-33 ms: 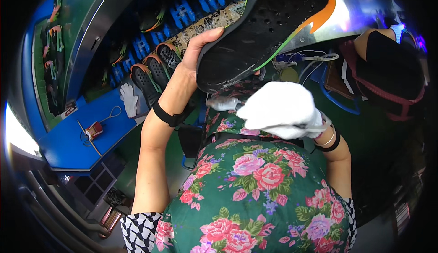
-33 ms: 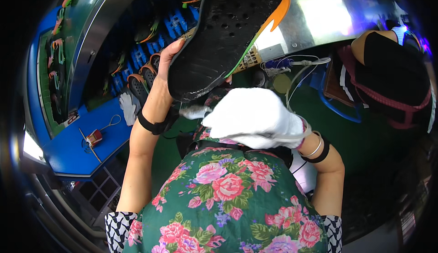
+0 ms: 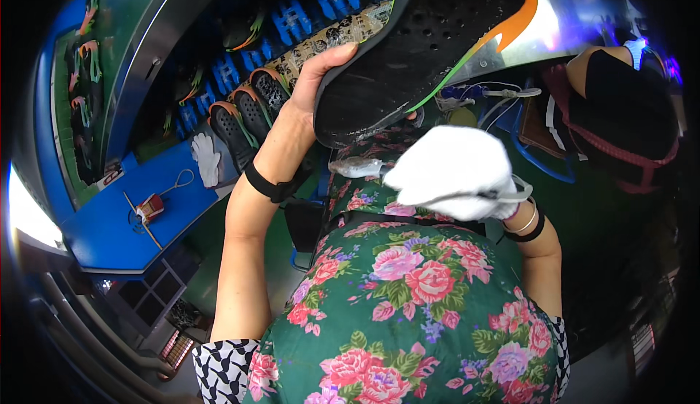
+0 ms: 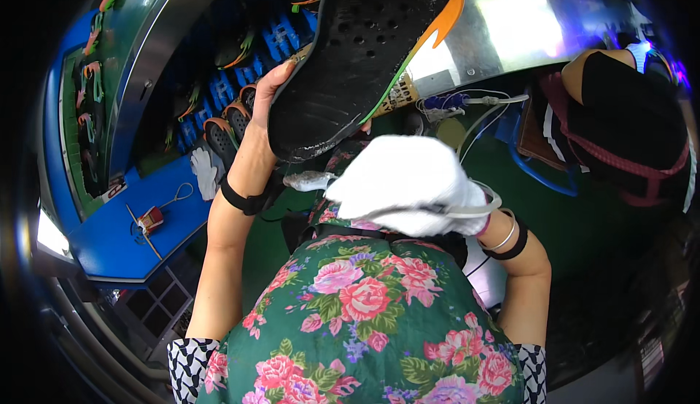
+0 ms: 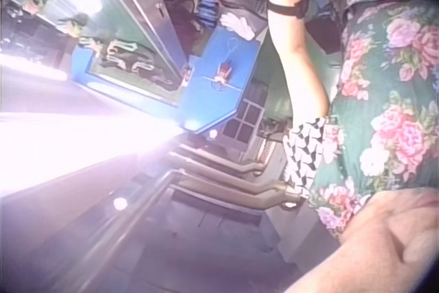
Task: Apply glue to the undersides of shoe soles using a brush and place them on a moving conveyor belt.
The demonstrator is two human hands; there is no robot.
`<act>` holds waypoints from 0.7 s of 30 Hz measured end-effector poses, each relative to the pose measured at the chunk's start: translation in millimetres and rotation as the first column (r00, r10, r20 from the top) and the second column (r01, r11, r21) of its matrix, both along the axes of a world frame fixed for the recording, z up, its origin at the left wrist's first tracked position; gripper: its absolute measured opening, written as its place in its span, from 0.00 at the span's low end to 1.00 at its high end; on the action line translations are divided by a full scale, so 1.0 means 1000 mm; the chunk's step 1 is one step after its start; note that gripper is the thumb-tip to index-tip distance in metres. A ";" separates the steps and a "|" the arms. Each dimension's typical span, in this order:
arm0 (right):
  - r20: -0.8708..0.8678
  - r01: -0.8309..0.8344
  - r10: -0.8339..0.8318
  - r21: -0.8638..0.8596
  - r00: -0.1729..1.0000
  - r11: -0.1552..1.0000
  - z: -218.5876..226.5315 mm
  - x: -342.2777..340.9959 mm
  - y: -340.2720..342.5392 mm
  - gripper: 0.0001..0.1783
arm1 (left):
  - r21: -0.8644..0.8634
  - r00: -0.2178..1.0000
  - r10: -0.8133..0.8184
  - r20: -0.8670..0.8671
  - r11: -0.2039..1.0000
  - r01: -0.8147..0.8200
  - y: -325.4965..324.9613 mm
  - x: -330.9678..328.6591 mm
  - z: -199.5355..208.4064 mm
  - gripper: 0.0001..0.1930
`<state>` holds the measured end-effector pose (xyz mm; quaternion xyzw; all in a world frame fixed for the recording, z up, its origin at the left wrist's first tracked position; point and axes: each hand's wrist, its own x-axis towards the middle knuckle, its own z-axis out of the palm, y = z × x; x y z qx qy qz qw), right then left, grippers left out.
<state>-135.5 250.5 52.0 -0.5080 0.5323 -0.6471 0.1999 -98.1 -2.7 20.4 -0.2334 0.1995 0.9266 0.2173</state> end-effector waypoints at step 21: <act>-0.519 0.601 -0.550 -0.086 0.654 0.795 0.023 -0.042 -0.022 0.11 | 0.351 0.994 0.111 0.010 0.930 -0.107 0.019 0.033 -0.009 0.41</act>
